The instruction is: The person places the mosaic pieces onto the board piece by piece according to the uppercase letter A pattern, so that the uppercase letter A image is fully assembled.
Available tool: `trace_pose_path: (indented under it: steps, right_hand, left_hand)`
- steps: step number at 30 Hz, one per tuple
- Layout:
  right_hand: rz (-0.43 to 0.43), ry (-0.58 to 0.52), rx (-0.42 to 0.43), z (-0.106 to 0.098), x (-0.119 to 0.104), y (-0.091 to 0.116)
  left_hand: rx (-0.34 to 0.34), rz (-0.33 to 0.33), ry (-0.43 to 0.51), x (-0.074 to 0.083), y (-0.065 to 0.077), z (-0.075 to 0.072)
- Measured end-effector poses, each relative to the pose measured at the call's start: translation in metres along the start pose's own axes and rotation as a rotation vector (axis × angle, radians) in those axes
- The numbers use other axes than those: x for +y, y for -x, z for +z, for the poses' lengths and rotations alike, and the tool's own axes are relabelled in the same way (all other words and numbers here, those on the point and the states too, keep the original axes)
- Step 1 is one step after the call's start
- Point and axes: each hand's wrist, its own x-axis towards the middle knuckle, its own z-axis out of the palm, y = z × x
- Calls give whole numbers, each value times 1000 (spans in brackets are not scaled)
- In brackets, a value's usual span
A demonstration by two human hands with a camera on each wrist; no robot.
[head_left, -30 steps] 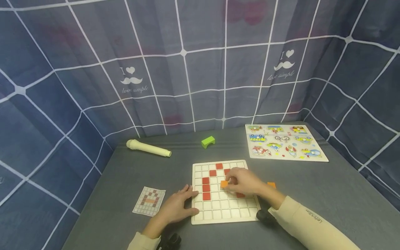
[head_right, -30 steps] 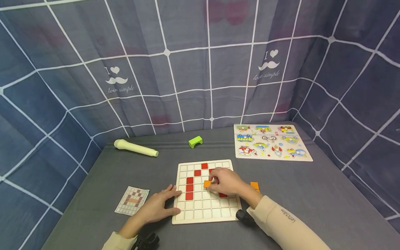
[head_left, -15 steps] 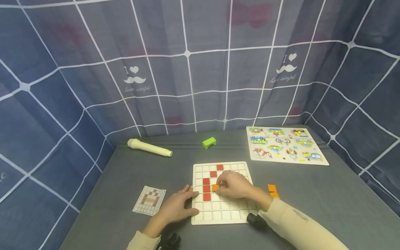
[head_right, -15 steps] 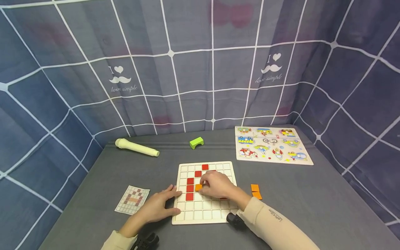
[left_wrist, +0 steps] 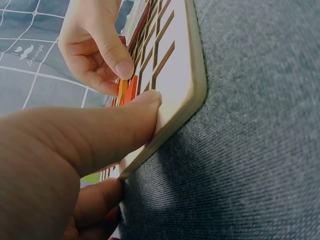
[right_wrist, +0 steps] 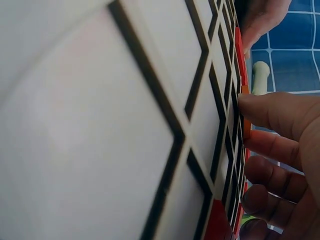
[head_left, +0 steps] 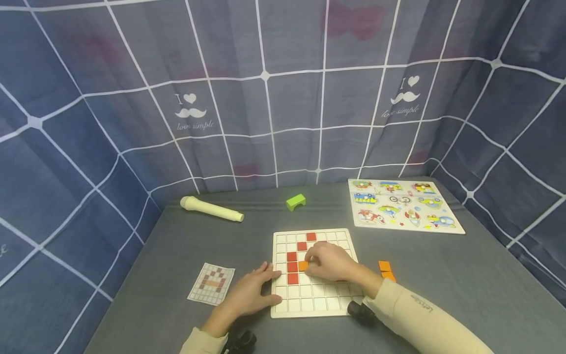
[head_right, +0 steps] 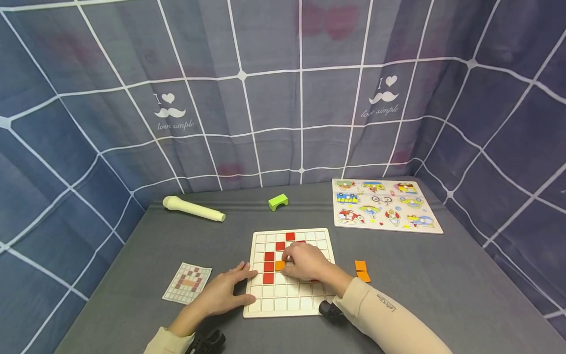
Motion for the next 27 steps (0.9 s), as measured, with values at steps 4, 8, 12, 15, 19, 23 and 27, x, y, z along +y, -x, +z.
trace_pose_path:
  steps: [4,8,12,15,19,23,27]
  right_hand:
    - [3,-1,-9,1,0,-1]
    - [0,6,-14,1,0,-1]
    - [-1,15,-12,1,-1,0]
    - [3,8,-16,0,-2,-1]
    - [7,0,-15,-1,-2,0]
    - [18,-32,25,-4,3,5]
    - [40,-80,53,-18,12,18]
  left_hand:
    - [1,-3,-3,0,0,0]
    - [1,-6,0,0,1,0]
    - [-1,-6,4,1,1,-1]
    - [-1,-10,6,2,1,-1]
    - [-3,-15,13,2,2,-1]
    - [-2,-13,17,2,2,-2]
    - [2,-4,22,2,3,-1]
